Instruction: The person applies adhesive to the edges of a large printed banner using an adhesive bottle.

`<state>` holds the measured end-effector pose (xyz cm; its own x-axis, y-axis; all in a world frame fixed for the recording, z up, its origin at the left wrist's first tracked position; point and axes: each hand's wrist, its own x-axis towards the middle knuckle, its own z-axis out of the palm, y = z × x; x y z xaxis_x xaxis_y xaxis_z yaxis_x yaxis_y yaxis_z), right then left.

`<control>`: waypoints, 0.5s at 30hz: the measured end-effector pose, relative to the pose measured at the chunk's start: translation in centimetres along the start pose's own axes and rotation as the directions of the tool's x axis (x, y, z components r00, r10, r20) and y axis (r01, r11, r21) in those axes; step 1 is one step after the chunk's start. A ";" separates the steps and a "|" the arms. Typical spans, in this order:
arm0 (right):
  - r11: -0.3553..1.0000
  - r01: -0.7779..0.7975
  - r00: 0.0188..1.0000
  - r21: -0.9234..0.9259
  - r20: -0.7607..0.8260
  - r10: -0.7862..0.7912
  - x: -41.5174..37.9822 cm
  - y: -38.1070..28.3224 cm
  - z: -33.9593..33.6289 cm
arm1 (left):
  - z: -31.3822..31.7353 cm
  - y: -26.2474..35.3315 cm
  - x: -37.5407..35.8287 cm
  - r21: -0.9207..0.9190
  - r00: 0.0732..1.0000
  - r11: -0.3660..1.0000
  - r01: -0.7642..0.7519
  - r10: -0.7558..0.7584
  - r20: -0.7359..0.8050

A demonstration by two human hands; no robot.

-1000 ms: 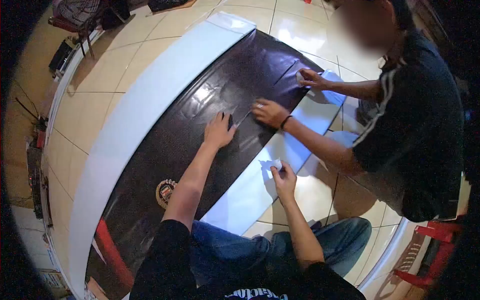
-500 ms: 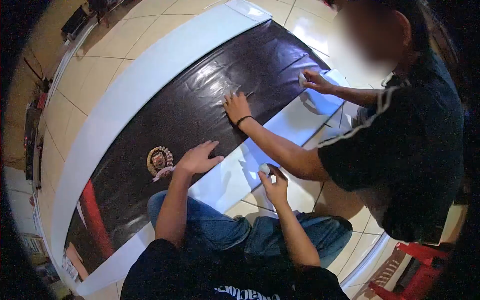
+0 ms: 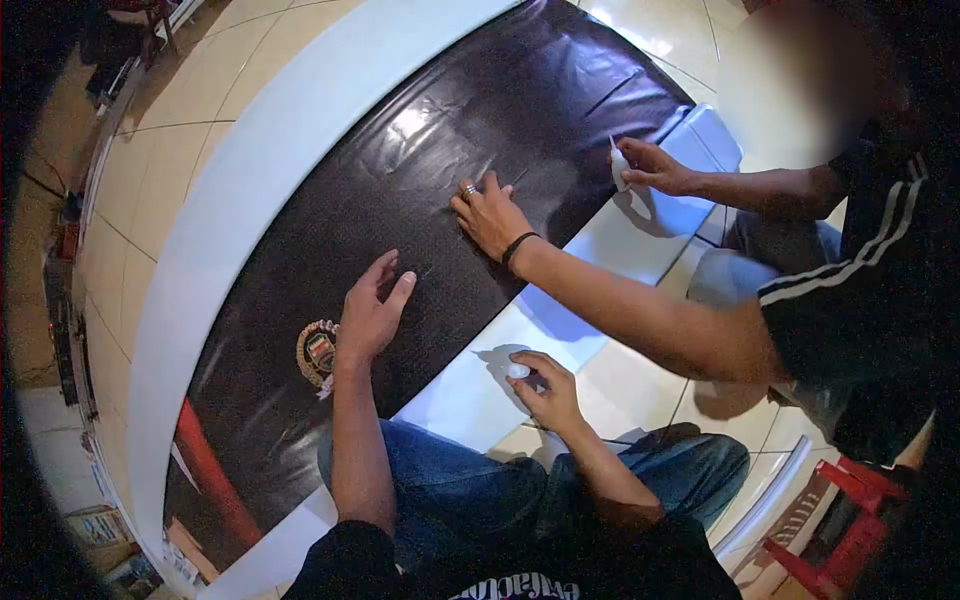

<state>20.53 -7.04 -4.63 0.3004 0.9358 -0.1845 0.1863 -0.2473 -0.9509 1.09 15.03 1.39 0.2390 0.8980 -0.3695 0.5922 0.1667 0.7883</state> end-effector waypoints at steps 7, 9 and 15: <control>0.999 0.045 0.999 -0.021 0.008 -0.045 0.0 -0.1 -0.1 | 0.5 -0.5 0.3 -0.017 0.999 1.000 -0.006 0.005 -0.051; 0.998 0.058 0.998 -0.023 0.011 -0.058 -0.1 -0.5 -0.2 | 0.8 -0.9 0.5 -0.008 0.997 1.000 -0.025 0.024 -0.077; 0.999 0.041 0.998 0.003 0.039 -0.041 -0.1 -1.0 -0.6 | 1.7 -1.1 1.3 0.018 0.993 1.000 -0.023 0.025 -0.118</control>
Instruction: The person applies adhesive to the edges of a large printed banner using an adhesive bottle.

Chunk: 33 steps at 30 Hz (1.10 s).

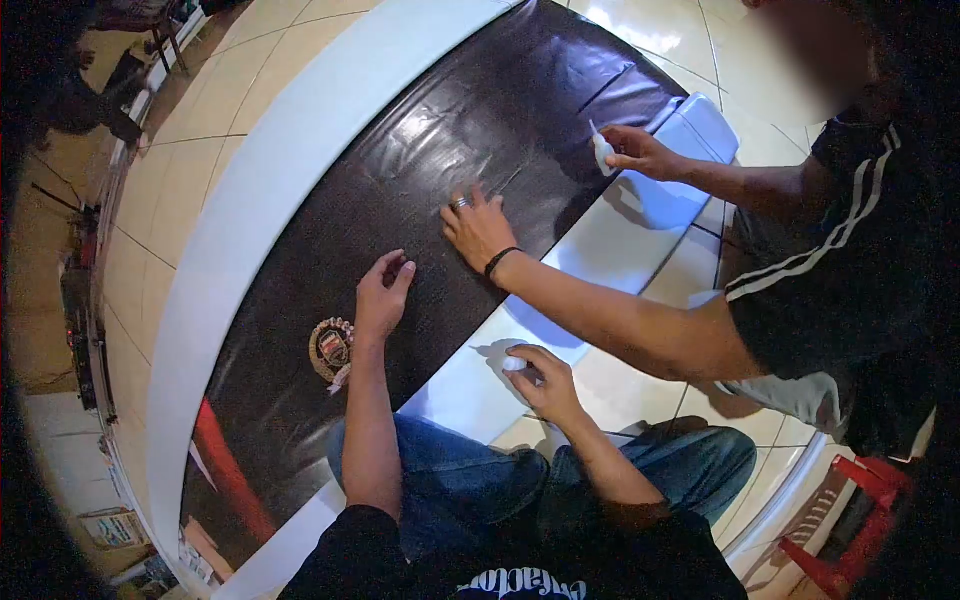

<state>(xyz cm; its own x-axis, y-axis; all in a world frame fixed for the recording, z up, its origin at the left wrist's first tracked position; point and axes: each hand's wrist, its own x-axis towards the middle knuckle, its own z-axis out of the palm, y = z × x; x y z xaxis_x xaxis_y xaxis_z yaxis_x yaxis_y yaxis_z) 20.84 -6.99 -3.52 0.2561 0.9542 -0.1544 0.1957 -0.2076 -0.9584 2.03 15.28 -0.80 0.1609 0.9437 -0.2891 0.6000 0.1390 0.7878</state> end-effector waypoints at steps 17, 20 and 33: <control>0.997 0.068 0.971 -0.023 0.233 -0.060 -1.3 0.5 1.6 | -3.0 0.8 0.2 -0.017 0.978 1.000 0.012 -0.016 -0.208; 0.984 0.176 0.957 -0.035 0.241 -0.163 -1.7 0.9 2.4 | -4.0 2.3 -1.0 -0.110 0.971 0.994 -0.008 -0.018 -0.238; 0.990 0.105 0.958 -0.090 0.275 -0.076 -1.5 1.4 2.8 | -3.3 -0.1 0.4 -0.178 0.981 0.984 -0.013 -0.021 -0.191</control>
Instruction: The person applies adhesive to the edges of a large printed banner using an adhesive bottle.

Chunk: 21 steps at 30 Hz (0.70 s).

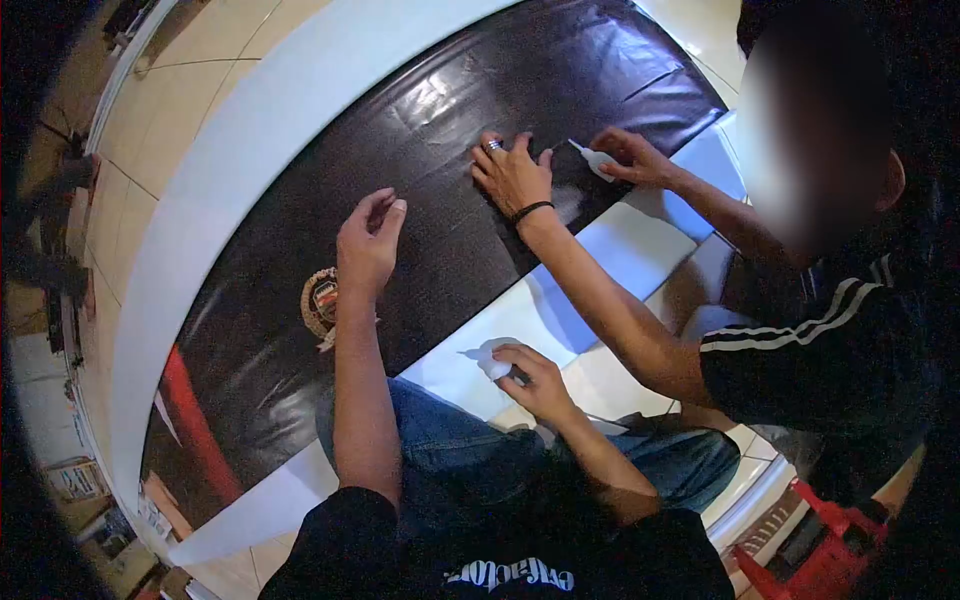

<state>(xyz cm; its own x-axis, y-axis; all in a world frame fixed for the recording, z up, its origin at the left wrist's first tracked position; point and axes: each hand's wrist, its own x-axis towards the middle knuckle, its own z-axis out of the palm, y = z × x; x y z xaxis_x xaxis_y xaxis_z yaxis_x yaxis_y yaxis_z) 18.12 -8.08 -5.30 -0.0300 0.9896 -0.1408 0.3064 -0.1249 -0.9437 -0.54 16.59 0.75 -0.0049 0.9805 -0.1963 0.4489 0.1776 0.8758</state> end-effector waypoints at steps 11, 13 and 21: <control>1.000 -0.003 1.000 0.017 0.009 0.003 0.2 -0.5 -0.7 | 0.4 0.9 0.2 0.120 0.997 0.991 0.062 -0.066 0.027; 1.000 0.001 1.000 0.028 0.012 -0.001 0.2 -0.4 -0.6 | 0.6 1.0 -0.1 0.115 0.998 0.992 0.053 -0.056 0.030; 0.999 0.050 0.999 0.016 -0.006 -0.050 0.2 -0.4 -0.8 | 1.2 -0.1 0.4 0.127 0.996 0.990 0.052 -0.061 0.066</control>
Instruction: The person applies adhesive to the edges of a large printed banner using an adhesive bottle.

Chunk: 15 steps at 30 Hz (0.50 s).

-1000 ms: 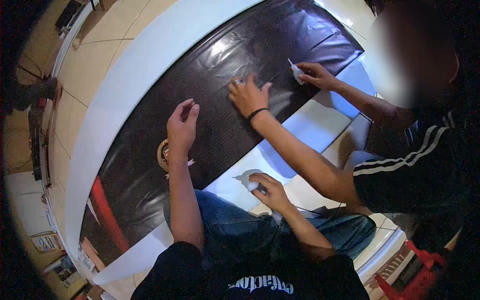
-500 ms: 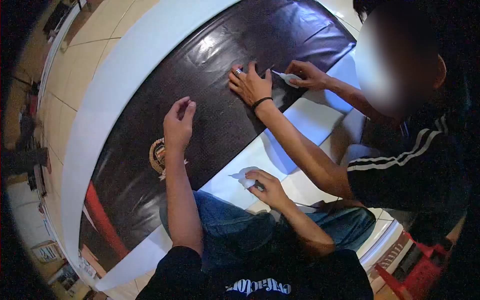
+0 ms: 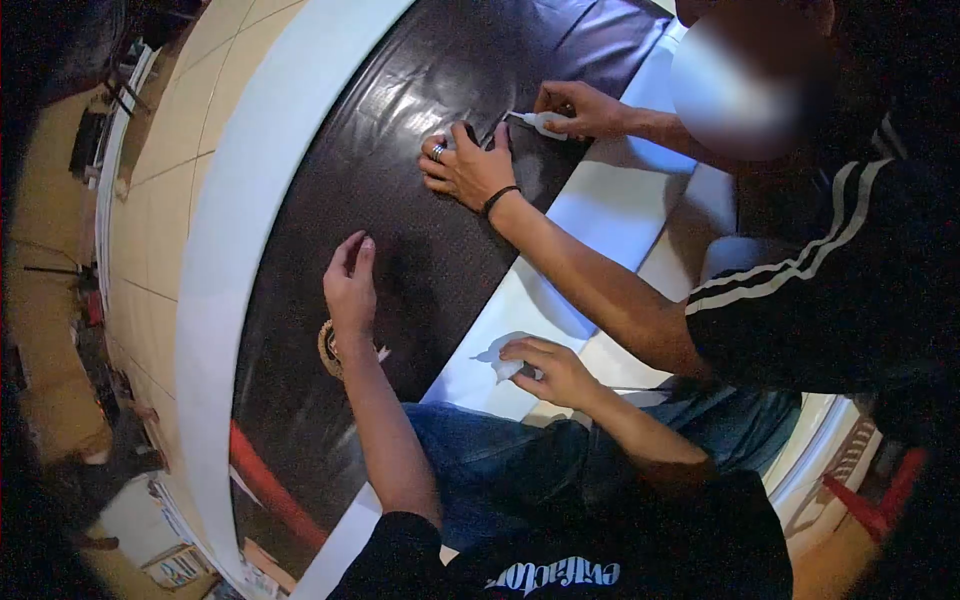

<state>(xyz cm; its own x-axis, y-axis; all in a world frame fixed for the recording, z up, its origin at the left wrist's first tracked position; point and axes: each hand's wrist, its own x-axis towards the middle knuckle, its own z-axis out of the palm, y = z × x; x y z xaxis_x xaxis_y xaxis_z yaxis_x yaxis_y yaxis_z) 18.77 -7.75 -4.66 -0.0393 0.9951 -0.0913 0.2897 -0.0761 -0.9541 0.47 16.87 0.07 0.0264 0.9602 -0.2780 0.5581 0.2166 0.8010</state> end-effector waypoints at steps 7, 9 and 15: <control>0.999 0.053 0.997 0.004 -0.050 -0.053 0.0 -0.1 0.0 | 0.3 -0.4 0.0 -0.027 1.000 0.999 0.023 -0.023 0.010; 0.999 0.042 0.998 -0.009 -0.043 -0.042 0.0 -0.3 0.0 | 0.4 -0.6 0.0 -0.039 1.000 0.999 0.020 -0.020 0.018; 1.000 0.017 1.000 -0.010 -0.018 -0.017 -0.2 0.6 0.3 | 0.5 -0.1 -0.2 -0.021 0.999 0.999 0.047 -0.047 0.014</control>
<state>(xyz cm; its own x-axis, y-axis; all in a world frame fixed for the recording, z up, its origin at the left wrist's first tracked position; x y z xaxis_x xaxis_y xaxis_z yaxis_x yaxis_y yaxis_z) 18.67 -7.98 -5.26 -0.0275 0.9972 -0.0698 0.2982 -0.0585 -0.9527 0.87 16.57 -0.21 0.0116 0.9465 -0.3225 0.5410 0.2653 0.7980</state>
